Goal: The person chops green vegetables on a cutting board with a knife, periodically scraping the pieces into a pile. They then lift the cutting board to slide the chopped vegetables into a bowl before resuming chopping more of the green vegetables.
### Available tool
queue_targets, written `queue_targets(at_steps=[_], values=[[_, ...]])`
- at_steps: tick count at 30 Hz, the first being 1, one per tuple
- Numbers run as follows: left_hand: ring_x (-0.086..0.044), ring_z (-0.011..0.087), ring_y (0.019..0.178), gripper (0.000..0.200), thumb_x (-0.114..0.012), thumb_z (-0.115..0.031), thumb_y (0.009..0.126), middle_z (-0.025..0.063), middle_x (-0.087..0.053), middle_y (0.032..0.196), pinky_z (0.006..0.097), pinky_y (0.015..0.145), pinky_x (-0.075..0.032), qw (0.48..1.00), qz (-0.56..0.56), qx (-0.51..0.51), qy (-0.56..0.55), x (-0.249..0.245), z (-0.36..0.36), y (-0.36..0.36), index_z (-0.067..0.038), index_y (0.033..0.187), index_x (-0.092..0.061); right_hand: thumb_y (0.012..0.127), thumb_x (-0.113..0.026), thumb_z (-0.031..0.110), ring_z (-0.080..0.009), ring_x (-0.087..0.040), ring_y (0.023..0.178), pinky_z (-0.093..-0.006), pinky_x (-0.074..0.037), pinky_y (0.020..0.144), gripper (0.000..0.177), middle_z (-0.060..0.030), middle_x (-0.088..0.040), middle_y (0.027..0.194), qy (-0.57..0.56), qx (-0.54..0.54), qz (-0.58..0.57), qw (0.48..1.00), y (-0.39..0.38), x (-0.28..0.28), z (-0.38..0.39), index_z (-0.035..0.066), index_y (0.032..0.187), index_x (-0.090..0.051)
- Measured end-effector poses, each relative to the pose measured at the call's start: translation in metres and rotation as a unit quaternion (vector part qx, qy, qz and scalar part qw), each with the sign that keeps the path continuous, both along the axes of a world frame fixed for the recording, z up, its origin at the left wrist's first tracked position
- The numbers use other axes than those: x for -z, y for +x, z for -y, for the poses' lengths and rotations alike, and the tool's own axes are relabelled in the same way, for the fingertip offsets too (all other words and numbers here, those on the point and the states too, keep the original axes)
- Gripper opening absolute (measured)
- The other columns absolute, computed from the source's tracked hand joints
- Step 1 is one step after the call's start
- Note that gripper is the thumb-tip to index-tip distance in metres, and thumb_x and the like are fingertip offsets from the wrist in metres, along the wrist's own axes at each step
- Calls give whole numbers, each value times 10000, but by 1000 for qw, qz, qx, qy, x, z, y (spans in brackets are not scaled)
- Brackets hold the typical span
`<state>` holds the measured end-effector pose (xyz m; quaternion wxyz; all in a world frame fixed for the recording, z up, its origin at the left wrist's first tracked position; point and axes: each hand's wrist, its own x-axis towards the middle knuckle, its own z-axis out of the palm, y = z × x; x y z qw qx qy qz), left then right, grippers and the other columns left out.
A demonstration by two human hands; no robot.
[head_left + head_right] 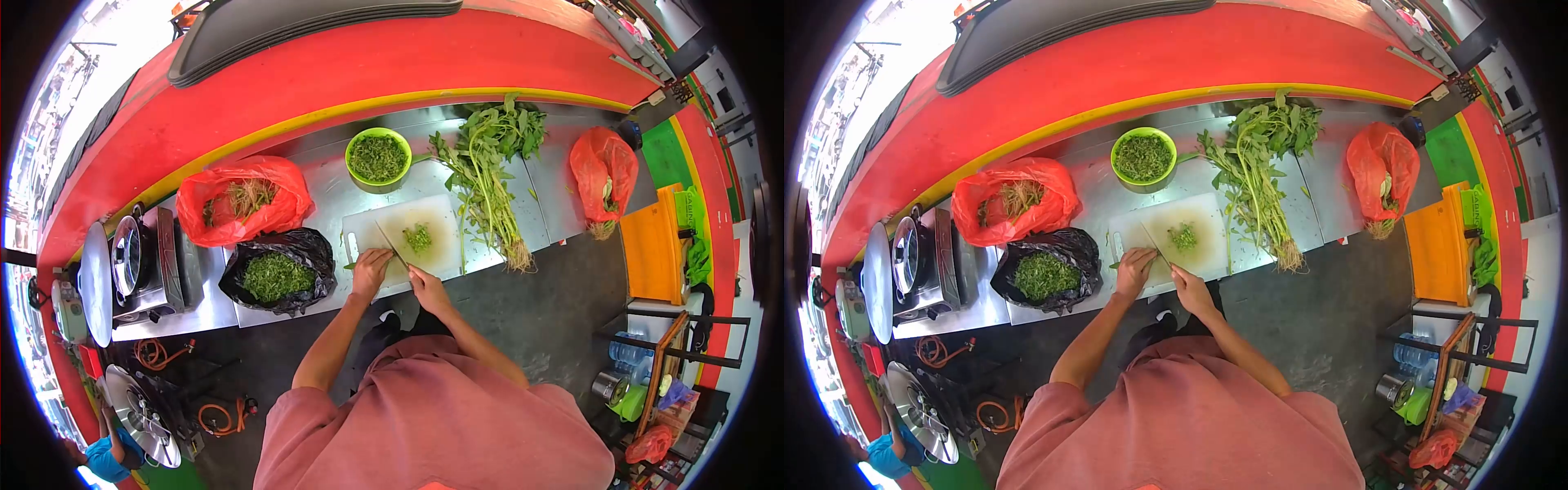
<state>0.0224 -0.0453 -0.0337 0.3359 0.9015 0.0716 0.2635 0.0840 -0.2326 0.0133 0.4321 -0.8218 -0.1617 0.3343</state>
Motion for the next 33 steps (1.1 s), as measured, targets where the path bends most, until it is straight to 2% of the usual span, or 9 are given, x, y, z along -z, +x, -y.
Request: queue_targets(at_steps=[2,3,6,8,12,18,20,27,33], values=[[-675,274,990,229,-749,-8,773,80,-741,1046,396,880,-532,1000,-13,0,3,-7,0,0,-38,1000,-756,1041,-524,310,-372,-683,1090,-383,-519,935,423,-255,-678,1195,14,-7,16,1000,0,0,1,28,1346,-607],[-675,272,987,229,-751,-4,769,81,-740,1049,398,875,-533,1000,-3,-2,3,-6,1,0,-34,996,-754,1052,-539,306,-114,-507,636,-304,-468,627,426,-63,-584,703,65,5,74,995,-3,6,-1,22,1363,-600],[-668,258,1008,219,-721,-26,796,59,-733,1047,394,866,-513,1000,-4,3,-2,-1,0,-1,-51,1011,-753,1045,-543,276,-293,-727,929,-351,-538,833,400,-210,-731,1035,50,-6,120,992,-5,15,-1,30,1354,-604],[-668,259,1005,226,-721,-18,790,61,-732,1049,394,865,-513,1000,-5,2,-2,3,-1,-1,-50,1012,-753,1038,-546,255,-366,-684,1100,-368,-523,923,382,-244,-684,1187,52,-8,80,995,-3,14,-5,44,1351,-608],[-665,262,1005,245,-717,-2,773,65,-732,1057,392,866,-514,1000,-9,-5,4,1,2,-1,-44,1012,-752,1014,-538,253,-470,-655,848,-514,-528,739,381,-267,-672,873,-10,-35,126,991,0,14,-13,197,1388,-590],[-666,285,986,208,-757,-30,786,85,-733,1064,402,882,-530,1000,-12,5,-4,-10,1,-2,-31,994,-760,1024,-521,310,-456,-653,1014,-487,-531,877,376,-271,-681,1073,20,-32,116,993,13,8,-21,109,1320,-639],[-665,264,994,192,-756,-55,807,62,-736,1056,391,864,-522,1000,-3,-5,-7,-12,2,-1,-45,999,-769,1022,-544,301,-393,-689,992,-412,-530,861,386,-247,-699,1082,31,-28,102,994,15,12,-19,57,1305,-637],[-664,301,930,146,-732,-17,837,117,-727,1012,398,841,-541,998,1,-31,-49,-7,6,-1,-5,981,-755,1029,-551,280,-373,-678,1093,-386,-522,927,385,-237,-687,1178,8,-13,67,998,0,9,-10,36,1317,-629],[-668,334,920,159,-732,2,821,143,-729,1009,419,833,-531,997,5,-34,-64,-8,6,0,4,980,-725,1016,-534,262,-471,-660,819,-545,-528,706,369,-269,-679,882,-11,-39,160,986,-2,18,-22,206,1374,-600]])
